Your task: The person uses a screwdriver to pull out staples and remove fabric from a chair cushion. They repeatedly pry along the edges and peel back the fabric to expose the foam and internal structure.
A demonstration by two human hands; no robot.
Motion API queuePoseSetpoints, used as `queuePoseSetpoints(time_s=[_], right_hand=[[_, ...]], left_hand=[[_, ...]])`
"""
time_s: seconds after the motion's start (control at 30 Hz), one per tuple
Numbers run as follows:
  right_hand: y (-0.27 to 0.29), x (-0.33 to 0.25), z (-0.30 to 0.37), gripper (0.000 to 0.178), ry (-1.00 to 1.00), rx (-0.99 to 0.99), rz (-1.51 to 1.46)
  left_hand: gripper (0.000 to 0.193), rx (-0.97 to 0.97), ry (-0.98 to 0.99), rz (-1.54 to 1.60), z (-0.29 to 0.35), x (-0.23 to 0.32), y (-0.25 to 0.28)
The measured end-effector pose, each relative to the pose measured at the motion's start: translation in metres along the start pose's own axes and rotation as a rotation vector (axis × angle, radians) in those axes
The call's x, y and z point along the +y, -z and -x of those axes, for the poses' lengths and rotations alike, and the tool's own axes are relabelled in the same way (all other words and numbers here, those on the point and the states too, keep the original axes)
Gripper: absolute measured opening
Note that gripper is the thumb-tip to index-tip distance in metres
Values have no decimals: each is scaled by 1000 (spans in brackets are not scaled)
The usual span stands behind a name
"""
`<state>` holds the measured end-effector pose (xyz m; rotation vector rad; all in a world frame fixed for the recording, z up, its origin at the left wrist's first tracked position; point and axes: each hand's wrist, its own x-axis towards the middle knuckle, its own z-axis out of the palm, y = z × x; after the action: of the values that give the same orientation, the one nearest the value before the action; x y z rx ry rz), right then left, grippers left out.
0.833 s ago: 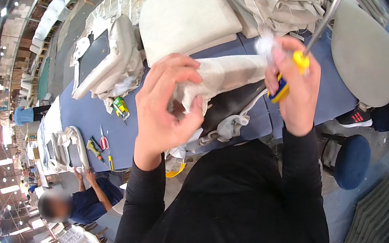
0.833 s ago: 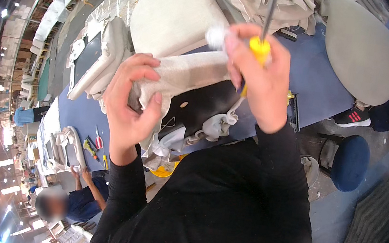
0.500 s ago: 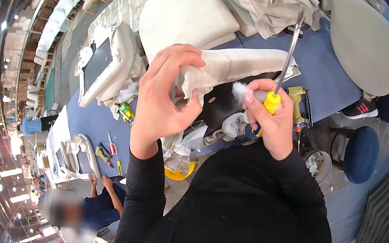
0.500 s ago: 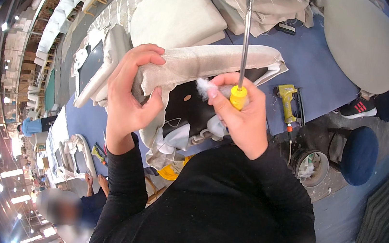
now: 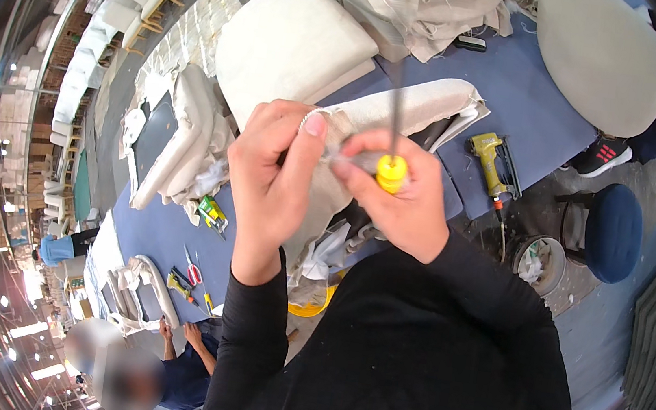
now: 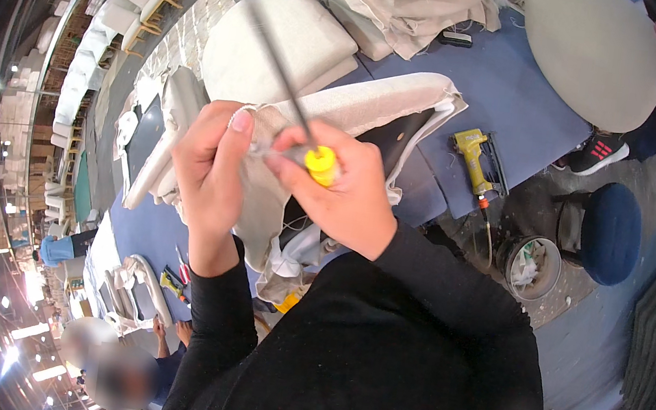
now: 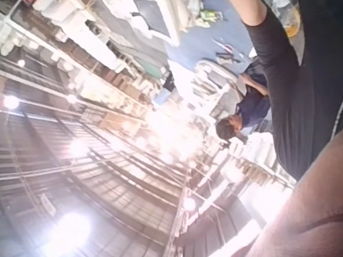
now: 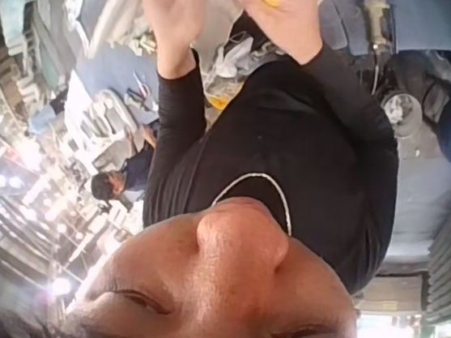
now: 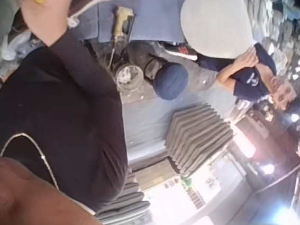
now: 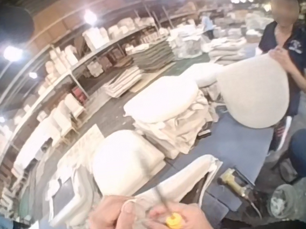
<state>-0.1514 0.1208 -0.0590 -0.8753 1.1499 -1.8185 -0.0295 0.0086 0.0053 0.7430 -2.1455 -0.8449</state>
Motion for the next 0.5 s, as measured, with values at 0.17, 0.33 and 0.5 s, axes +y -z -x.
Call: queuePoseSetpoints(time_s=[0.17,0.33,0.5], right_hand=[[7,-10,-12,32,76,-130,197],[50,-36,23,26,-165,-230,262],[66,-20,52,23,155,-284,704]], left_hand=[[16,46,-116,-91,10,-4,7],[13,201,102,-26,26,-20,32],[13,299,155,0,45,-29,47]])
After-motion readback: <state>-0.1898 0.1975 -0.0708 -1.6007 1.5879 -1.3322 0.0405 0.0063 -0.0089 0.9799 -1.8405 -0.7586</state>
